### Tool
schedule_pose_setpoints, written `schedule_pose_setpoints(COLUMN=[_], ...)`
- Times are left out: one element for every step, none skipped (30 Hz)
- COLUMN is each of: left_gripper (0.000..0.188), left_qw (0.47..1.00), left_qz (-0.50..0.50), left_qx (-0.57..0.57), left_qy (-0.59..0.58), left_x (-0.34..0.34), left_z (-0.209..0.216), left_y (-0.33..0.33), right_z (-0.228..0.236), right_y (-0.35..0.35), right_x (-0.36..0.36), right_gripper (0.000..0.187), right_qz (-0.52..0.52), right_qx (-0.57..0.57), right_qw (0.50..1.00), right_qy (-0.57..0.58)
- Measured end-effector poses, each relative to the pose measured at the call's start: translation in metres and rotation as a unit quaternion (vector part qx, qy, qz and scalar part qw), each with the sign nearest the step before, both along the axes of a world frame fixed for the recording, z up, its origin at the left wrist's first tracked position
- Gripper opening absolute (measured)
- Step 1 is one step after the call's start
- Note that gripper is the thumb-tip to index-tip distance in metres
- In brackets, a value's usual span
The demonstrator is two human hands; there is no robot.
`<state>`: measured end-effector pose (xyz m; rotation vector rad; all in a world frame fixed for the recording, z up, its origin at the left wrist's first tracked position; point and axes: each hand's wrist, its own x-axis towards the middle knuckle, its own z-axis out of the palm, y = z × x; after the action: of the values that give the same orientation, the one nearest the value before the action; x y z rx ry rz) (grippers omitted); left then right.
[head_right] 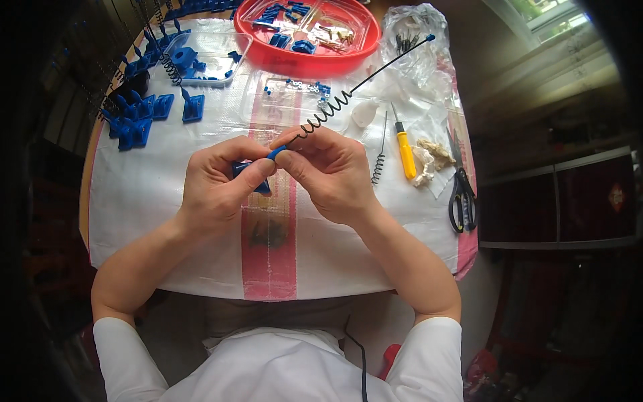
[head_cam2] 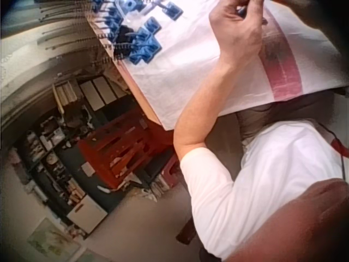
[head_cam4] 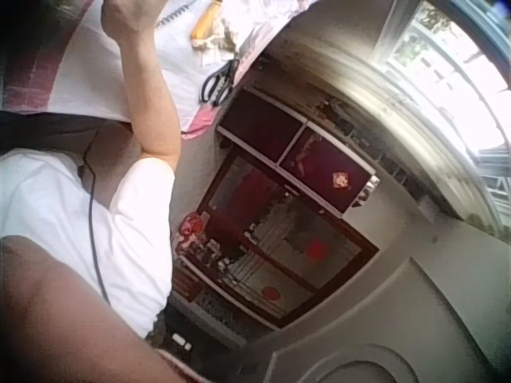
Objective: Manually assembling wire spring antennas by attaching components and sliding a spring onto a rod.
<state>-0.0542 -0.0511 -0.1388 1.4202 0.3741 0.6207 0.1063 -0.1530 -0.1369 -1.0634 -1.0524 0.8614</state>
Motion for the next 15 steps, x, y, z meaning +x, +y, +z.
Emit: schedule_pose_setpoints(left_gripper=[0.012, 0.011, 0.01, 0.009, 0.008, 0.007, 0.006, 0.005, 0.007, 0.009, 0.011, 0.013, 0.014, 0.016, 0.016], left_qw=[1.0, 1.0, 1.0, 1.0, 0.999, 0.998, 0.996, 0.993, 0.99, 0.985, 0.98, 0.972, 0.964, 0.955, 0.947], left_qz=[0.001, 0.003, 0.005, 0.007, 0.008, 0.019, 0.033, 0.047, 0.06, 0.072, 0.084, 0.096, 0.109, 0.121, 0.123], left_qx=[-0.002, -0.003, 0.012, 0.028, 0.043, 0.059, 0.074, 0.09, 0.12, 0.148, 0.176, 0.205, 0.234, 0.263, 0.289], left_qy=[-0.004, -0.007, -0.003, 0.001, 0.004, -0.016, -0.035, -0.054, -0.051, -0.049, -0.048, -0.055, -0.062, -0.068, -0.072], left_x=[0.0004, 0.0007, 0.0005, 0.0004, 0.0009, 0.0027, 0.0042, 0.005, 0.0046, 0.005, 0.0053, 0.0062, 0.0073, 0.0079, 0.0079], left_z=[-0.0001, -0.0002, -0.0004, -0.0008, -0.001, -0.0009, -0.0009, -0.0011, -0.0015, -0.0016, -0.0018, -0.0031, -0.0048, -0.0054, -0.0049], left_y=[-0.0003, -0.0005, 0.0001, 0.0016, 0.0027, 0.0025, 0.0021, 0.0021, 0.0027, 0.0032, 0.0038, 0.0046, 0.0055, 0.0067, 0.0086], right_z=[0.0002, 0.0005, 0.0008, 0.001, 0.0014, 0.0019, 0.0017, 0.0019, 0.0022, 0.0032, 0.0036, 0.0038, 0.0041, 0.0042, 0.004], right_y=[0.0002, 0.0004, 0.0006, 0.0005, 0.0009, 0.0015, 0.0026, 0.0033, 0.0038, 0.0036, 0.0032, 0.0027, 0.0025, 0.0025, 0.0026], right_x=[0.0, 0.0003, 0.0009, 0.0015, 0.0021, 0.0027, 0.0027, 0.0025, 0.0022, 0.0025, 0.0019, 0.0006, -0.0001, 0.0, 0.0003], right_gripper=[0.017, 0.017, 0.017, 0.017, 0.017, 0.017, 0.017, 0.017, 0.016, 0.016, 0.016, 0.016, 0.016, 0.016, 0.016], right_qz=[0.0, 0.006, 0.012, 0.017, 0.013, 0.009, 0.006, 0.003, -0.001, -0.005, -0.005, -0.004, -0.003, 0.002, 0.007], right_qx=[0.0, 0.001, 0.002, 0.003, 0.013, 0.022, 0.032, 0.035, 0.039, 0.041, 0.037, 0.032, 0.028, 0.029, 0.029], right_qw=[1.0, 1.0, 1.0, 1.0, 1.0, 1.0, 0.999, 0.999, 0.999, 0.999, 0.999, 0.999, 0.999, 0.999, 0.999], right_qy=[0.0, -0.001, -0.002, -0.004, -0.011, -0.019, -0.026, -0.028, -0.03, -0.035, -0.018, -0.002, 0.015, 0.02, 0.026])
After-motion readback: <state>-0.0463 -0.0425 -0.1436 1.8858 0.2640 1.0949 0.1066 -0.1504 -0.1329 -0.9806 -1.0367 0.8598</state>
